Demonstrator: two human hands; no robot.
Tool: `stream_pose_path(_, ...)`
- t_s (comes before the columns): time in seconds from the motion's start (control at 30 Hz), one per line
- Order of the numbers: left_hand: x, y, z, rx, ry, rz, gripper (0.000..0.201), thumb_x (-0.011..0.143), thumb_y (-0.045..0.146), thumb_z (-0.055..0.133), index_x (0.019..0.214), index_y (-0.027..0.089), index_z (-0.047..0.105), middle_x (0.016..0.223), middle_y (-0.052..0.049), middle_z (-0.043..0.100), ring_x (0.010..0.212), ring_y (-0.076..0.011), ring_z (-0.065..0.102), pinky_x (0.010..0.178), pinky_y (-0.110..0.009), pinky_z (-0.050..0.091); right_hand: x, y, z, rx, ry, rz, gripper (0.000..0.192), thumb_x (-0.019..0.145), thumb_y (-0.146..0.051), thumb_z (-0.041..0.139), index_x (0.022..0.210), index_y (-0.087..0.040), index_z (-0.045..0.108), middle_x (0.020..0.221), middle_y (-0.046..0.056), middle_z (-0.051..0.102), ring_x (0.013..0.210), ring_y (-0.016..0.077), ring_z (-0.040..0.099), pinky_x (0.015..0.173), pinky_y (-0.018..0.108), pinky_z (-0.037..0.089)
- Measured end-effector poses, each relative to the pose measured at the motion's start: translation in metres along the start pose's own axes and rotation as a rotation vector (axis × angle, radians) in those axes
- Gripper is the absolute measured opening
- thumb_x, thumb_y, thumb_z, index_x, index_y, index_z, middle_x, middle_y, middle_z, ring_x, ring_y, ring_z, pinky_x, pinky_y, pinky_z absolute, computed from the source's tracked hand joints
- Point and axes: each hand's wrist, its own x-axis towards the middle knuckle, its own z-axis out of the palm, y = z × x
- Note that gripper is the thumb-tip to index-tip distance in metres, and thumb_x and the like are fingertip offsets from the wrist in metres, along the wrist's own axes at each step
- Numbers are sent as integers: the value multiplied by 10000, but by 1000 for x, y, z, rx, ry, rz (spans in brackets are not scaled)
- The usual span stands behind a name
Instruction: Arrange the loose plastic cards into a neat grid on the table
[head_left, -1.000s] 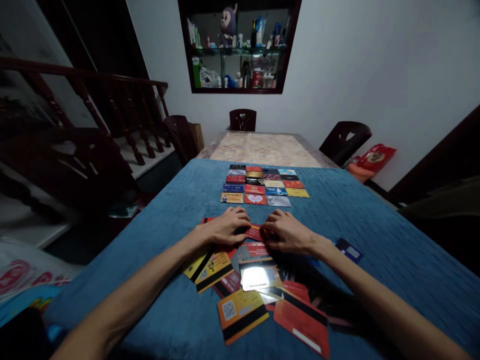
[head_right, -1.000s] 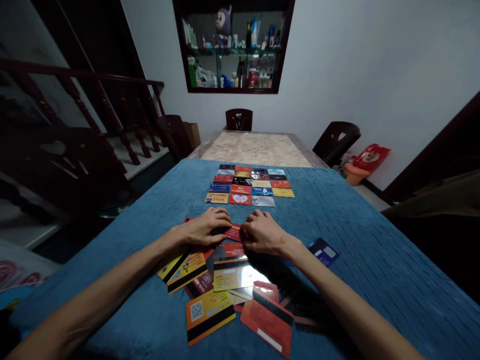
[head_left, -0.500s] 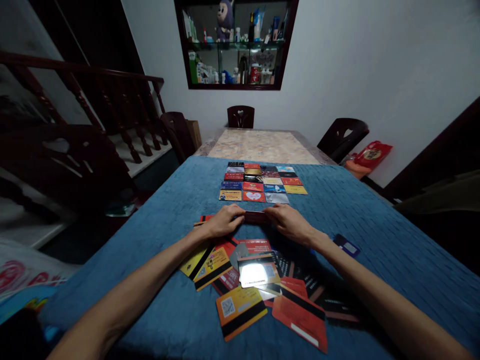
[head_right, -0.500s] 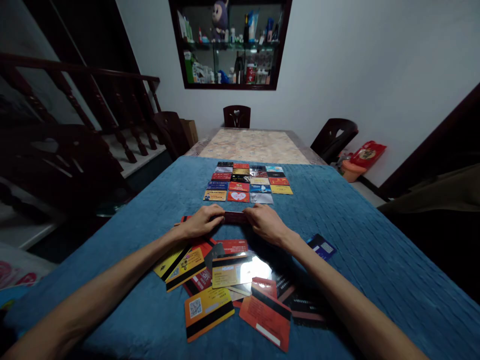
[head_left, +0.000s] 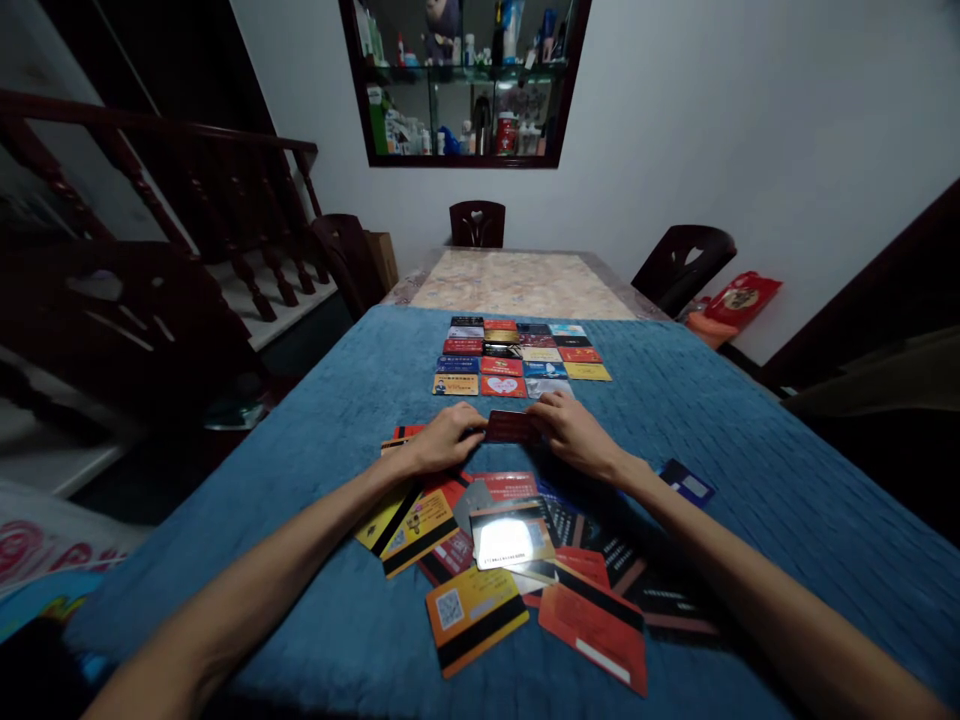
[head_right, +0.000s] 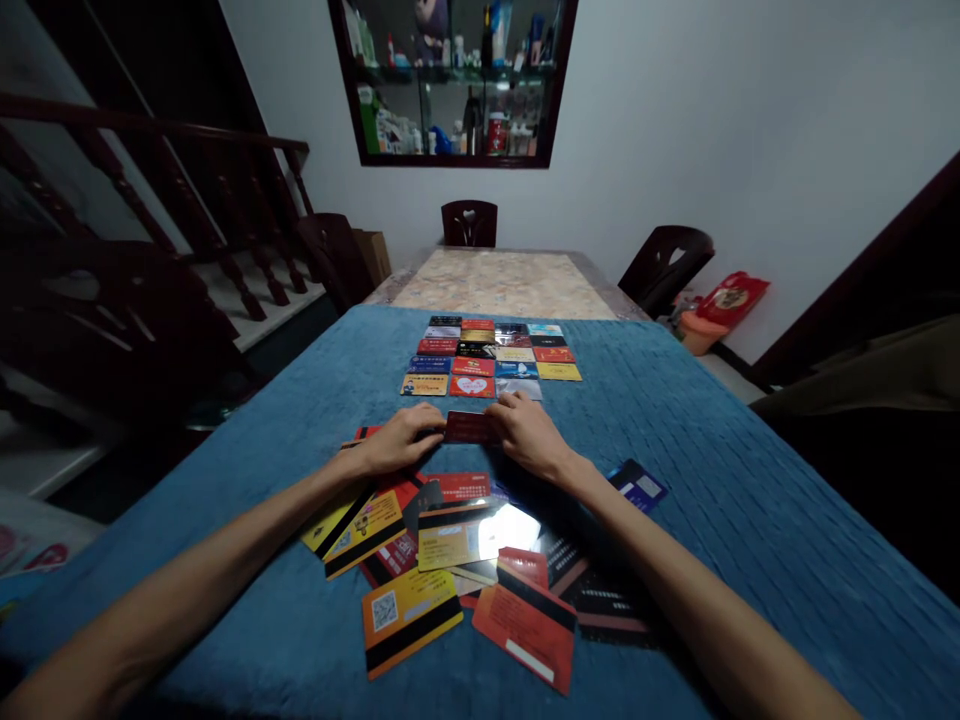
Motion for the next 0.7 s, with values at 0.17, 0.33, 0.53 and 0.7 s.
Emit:
stream_pose_path(0.17,0,-1,0,-5,9,-21,229,879,133,543,1027,164,716,967,-69,717,927,-193,610,881,-317,492,-1,3,1,60,97,28,282,920,-199,471,983,-191,746,934,102,666,913,246,495,835,372,423)
stream_pose_path(0.33,0,-3,-1,-32,76,-75,214,864,152,592,1042,159,711,1029,-75,723,935,-200,627,901,-343,496,0,7,3,273,212,75,195,842,-212,568,917,-231,746,900,53,723,904,239,560,858,383,440)
stream_pose_path(0.53,2,1,-4,-127,157,-163,174,858,184,611,992,156,719,966,-44,736,893,-193,644,850,-317,507,1,-3,4,509,262,151,138,783,-315,611,801,-214,703,851,35,733,851,231,636,837,373,469)
stream_pose_path(0.7,5,4,-4,-343,212,-190,200,855,197,595,1008,139,710,1000,-50,740,907,-187,664,825,-294,523,2,-8,10,659,276,200,175,749,-386,632,742,-216,673,779,16,718,789,217,644,798,355,480)
